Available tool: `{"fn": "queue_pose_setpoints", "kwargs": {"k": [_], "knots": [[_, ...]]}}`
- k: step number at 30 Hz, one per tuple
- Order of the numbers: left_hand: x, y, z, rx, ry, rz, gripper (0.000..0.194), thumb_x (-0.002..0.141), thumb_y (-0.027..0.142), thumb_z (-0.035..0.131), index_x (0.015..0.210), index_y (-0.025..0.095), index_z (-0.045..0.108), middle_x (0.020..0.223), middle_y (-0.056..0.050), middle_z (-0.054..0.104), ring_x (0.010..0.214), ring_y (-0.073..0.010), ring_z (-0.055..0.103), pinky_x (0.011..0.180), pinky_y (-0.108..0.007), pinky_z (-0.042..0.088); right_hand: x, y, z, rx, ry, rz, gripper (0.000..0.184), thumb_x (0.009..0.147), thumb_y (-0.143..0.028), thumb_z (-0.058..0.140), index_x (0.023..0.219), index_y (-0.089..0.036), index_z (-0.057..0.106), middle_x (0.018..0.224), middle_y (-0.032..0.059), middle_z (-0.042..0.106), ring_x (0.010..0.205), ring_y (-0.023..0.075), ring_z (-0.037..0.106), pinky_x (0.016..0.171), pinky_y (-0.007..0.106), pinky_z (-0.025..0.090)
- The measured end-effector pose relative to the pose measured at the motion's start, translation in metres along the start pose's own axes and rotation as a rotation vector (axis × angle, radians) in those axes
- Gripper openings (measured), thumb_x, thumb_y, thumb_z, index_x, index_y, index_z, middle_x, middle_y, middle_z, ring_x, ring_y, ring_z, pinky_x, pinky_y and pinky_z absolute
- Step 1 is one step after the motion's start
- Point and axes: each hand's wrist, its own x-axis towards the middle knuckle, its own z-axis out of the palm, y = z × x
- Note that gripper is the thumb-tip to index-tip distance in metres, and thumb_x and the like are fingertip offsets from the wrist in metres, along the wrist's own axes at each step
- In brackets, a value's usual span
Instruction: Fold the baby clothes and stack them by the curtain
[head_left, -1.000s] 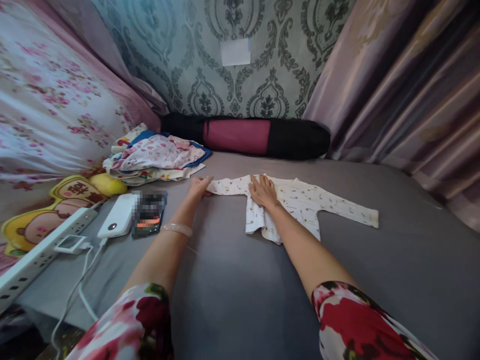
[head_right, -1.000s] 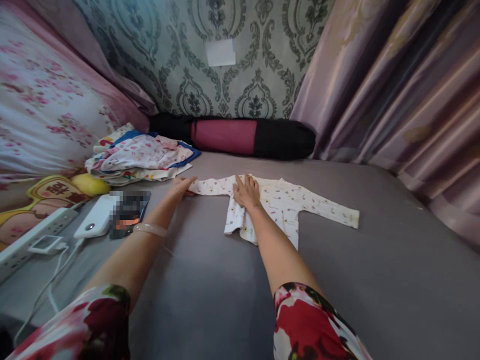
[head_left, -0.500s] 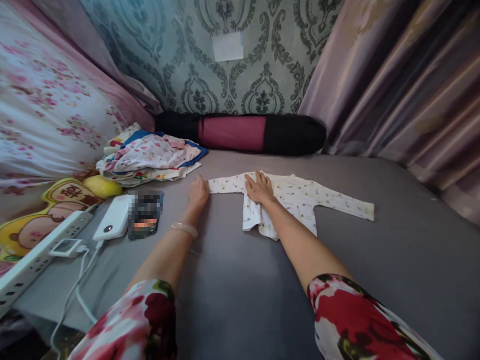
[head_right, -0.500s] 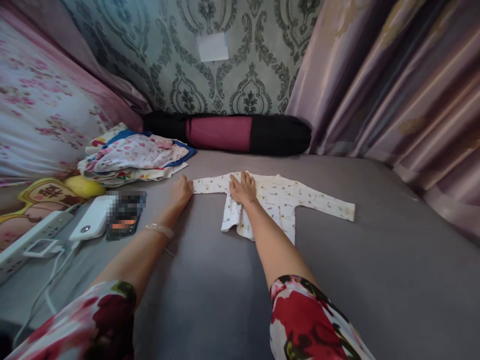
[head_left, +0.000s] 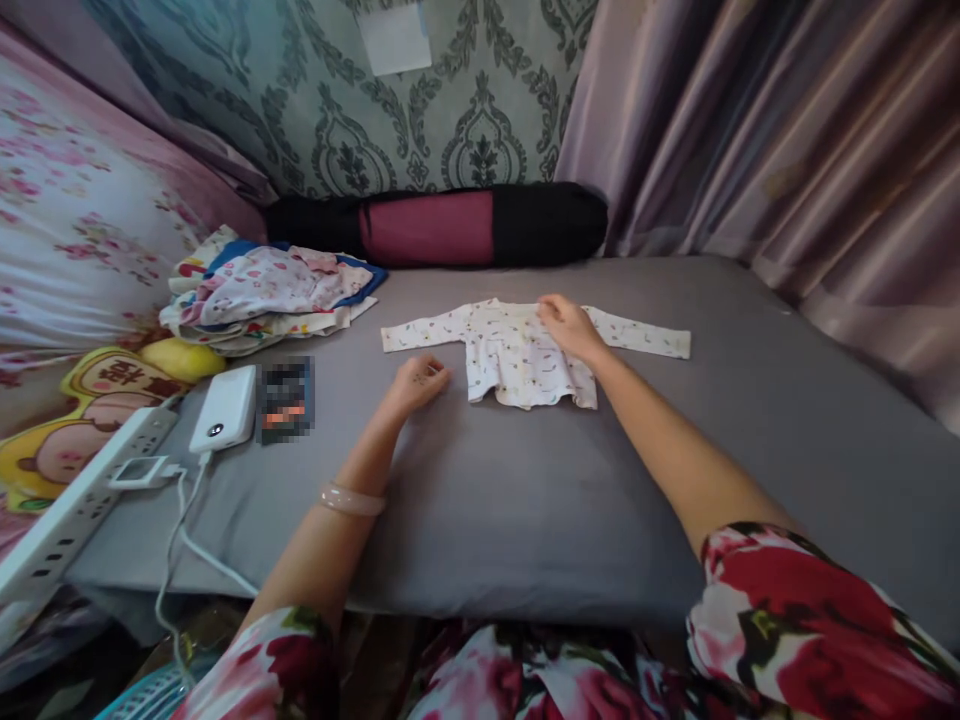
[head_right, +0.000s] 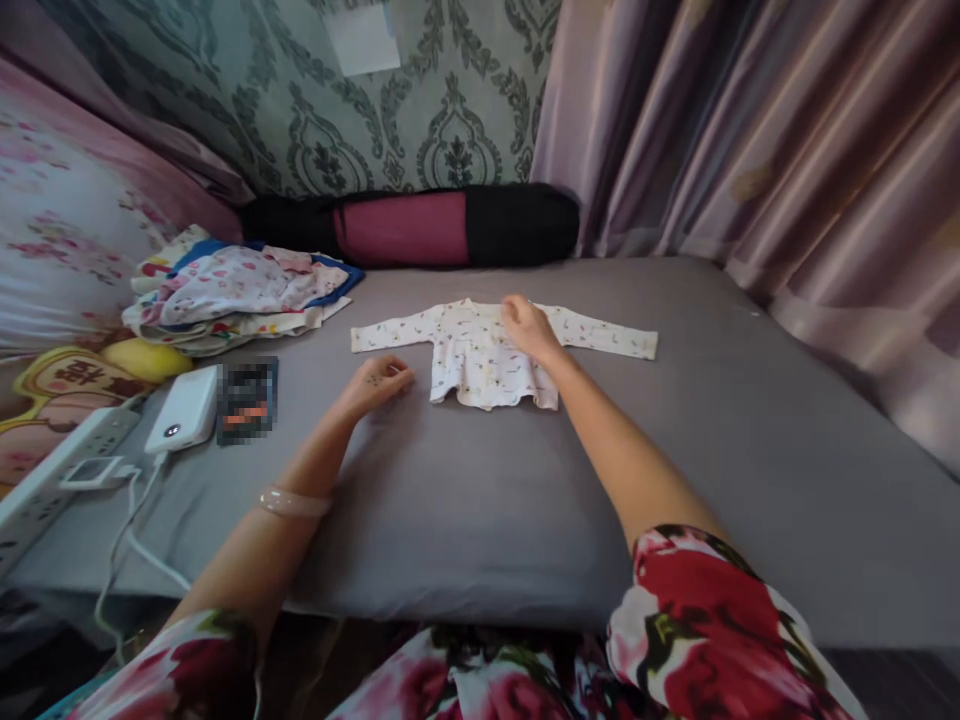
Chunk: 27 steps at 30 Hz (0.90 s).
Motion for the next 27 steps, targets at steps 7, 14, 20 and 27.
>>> {"fn": "queue_pose_setpoints", "kwargs": {"k": [7, 14, 20, 27], "knots": [[-0.030, 0.016, 0.029, 0.185, -0.039, 0.056, 0.058, 0.069, 0.063, 0.065, 0.104, 0.018, 0.053, 0.089, -0.008, 0.066, 0.081, -0.0232, 0.062, 0.064, -0.030, 0.043, -0.089, 0.046, -0.044, -0.036, -0.028, 0.198, 0.029, 0.089, -0.030, 0.049, 0.112, -0.015, 0.060, 0.092, 0.0079, 0.070, 0.078, 0.0179, 0.065, 0.076, 0.032, 0.050], [-0.039, 0.034, 0.051, 0.423, 0.121, 0.104, 0.038, 0.085, 0.048, 0.054, 0.106, 0.017, 0.050, 0.108, -0.016, 0.063, 0.104, -0.0306, 0.058, 0.078, -0.037, 0.046, -0.146, 0.040, -0.049, -0.141, -0.197, 0.150, 0.059, 0.076, -0.042, 0.067, 0.128, -0.021, 0.048, 0.120, 0.0104, 0.056, 0.084, 0.0169, 0.062, 0.079, 0.031, 0.050], [-0.044, 0.042, 0.058, 0.501, 0.198, 0.143, 0.021, 0.088, 0.022, 0.043, 0.105, 0.019, 0.054, 0.106, -0.014, 0.063, 0.103, -0.0294, 0.058, 0.076, -0.037, 0.048, -0.153, 0.033, -0.031, -0.266, -0.093, 0.134, 0.043, 0.085, -0.041, 0.058, 0.123, -0.022, 0.051, 0.122, 0.0110, 0.052, 0.102, 0.0246, 0.059, 0.086, 0.035, 0.047], [-0.041, 0.025, 0.054, 0.322, 0.307, 0.274, 0.029, 0.093, 0.020, 0.033, 0.112, 0.021, 0.055, 0.122, -0.011, 0.057, 0.101, -0.0218, 0.061, 0.084, -0.032, 0.048, -0.147, 0.041, -0.027, -0.173, 0.000, -0.031, 0.027, 0.095, -0.028, 0.039, 0.111, -0.020, 0.059, 0.115, 0.0107, 0.058, 0.107, 0.0225, 0.057, 0.093, 0.033, 0.045]]}}
